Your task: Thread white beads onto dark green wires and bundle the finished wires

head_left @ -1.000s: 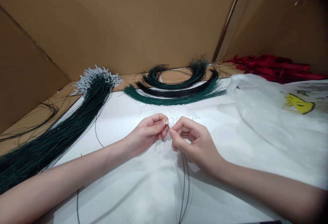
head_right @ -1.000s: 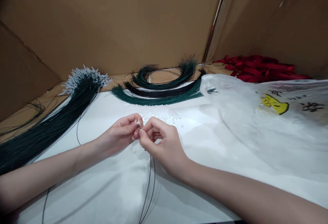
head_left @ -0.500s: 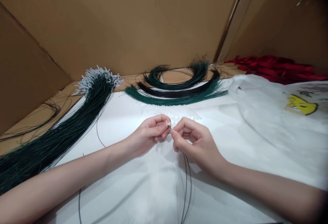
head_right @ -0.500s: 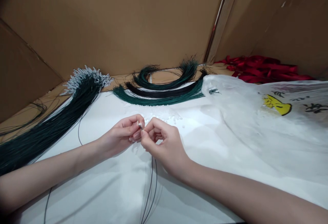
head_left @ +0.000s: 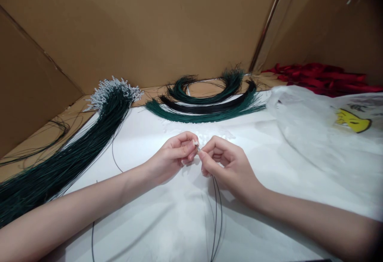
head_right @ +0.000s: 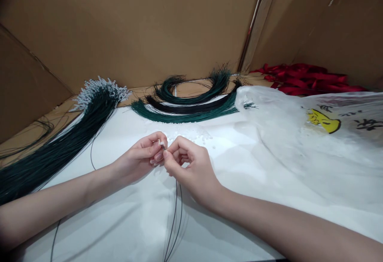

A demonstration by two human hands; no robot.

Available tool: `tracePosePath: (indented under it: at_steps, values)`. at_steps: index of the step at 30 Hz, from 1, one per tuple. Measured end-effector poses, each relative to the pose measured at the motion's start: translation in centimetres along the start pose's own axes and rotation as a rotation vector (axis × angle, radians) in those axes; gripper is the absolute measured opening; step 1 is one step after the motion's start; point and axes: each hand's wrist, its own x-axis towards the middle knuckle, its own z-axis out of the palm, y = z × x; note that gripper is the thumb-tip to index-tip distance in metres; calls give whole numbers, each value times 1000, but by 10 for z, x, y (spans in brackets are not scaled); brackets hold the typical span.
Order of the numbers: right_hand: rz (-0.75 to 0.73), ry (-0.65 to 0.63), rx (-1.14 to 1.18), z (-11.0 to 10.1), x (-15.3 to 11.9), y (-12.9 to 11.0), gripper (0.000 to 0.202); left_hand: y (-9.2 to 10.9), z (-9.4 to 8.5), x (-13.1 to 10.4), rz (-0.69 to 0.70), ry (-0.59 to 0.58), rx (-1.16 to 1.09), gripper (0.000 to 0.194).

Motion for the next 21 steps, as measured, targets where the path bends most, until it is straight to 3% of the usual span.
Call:
tracePosePath:
  at_steps: [21]
  values:
    - [11, -13, 41, 0, 2, 0, 19, 4, 2, 0, -58, -19, -81, 12]
